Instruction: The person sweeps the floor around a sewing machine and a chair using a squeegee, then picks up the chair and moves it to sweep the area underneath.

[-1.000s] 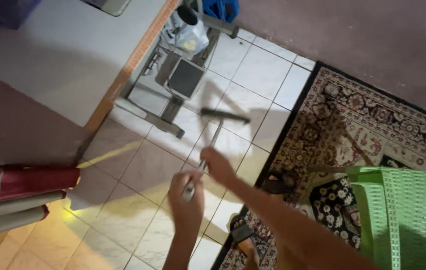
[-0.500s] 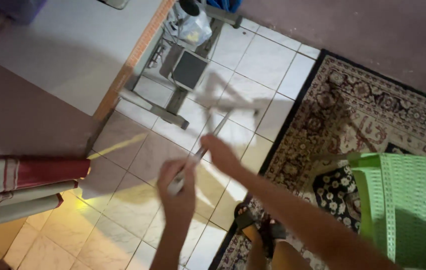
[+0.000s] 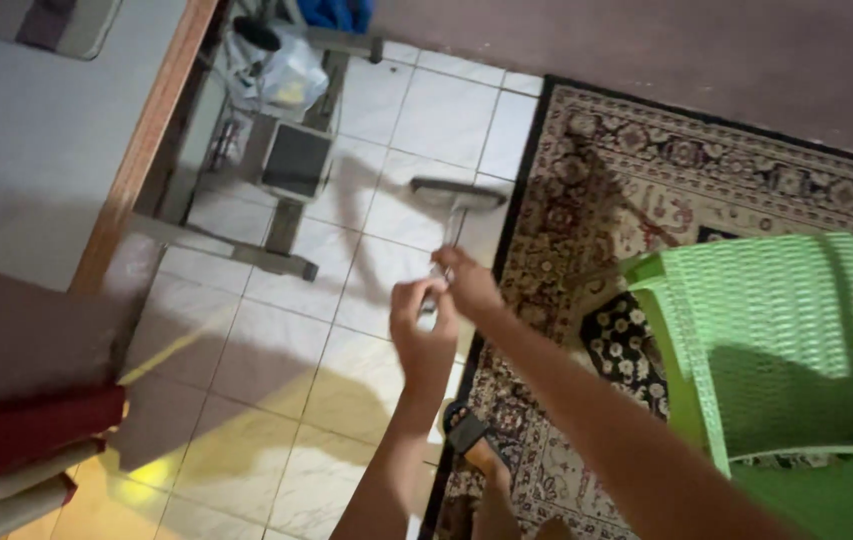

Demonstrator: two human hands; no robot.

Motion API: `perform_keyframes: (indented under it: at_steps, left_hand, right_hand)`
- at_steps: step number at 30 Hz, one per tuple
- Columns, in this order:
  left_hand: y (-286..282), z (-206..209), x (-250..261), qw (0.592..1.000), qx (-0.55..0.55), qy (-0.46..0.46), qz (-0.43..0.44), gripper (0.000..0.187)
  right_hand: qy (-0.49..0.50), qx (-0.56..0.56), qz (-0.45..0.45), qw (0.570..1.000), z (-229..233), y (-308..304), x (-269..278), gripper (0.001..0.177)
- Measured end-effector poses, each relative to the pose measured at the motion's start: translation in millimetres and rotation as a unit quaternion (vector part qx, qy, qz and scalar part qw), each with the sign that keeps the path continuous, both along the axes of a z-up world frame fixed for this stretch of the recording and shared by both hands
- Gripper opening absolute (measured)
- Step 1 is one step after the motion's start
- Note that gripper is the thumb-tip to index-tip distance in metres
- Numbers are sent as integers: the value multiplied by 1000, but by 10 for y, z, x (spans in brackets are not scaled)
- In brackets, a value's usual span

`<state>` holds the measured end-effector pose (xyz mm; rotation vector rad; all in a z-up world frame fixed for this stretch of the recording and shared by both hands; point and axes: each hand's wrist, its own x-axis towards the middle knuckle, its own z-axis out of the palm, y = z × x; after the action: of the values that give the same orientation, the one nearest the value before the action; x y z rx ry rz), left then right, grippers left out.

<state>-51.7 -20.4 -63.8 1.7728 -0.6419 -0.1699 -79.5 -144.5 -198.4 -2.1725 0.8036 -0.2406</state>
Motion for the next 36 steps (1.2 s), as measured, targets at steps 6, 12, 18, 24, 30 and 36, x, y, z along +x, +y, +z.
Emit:
perform_keyframes:
  at_steps: [6, 12, 18, 24, 30, 36]
  left_hand:
    - [701, 575, -235, 988, 139, -22, -61, 13]
    - [1105, 1072, -187, 886, 383, -111, -238, 55]
    - [795, 583, -218, 817, 479, -256, -194, 27]
    - [939, 129, -376, 818, 447, -228, -281, 16]
    - [1177, 847, -57, 782, 466, -159, -383, 14]
    - [1126, 1740, 958, 723, 486, -253, -421, 42]
  right_hand:
    - [-48, 32, 15, 998, 387, 760, -299, 20]
    - [-73, -43, 61, 995, 489, 978, -366, 15]
    - [-63, -25, -46, 997, 21, 955, -104, 16]
    - [-102, 41, -136, 985, -76, 1358, -442, 12]
    - [-169, 75, -227, 956, 521, 1820, -258, 36]
    - [-229, 48, -256, 938, 755, 1706, 606, 41]
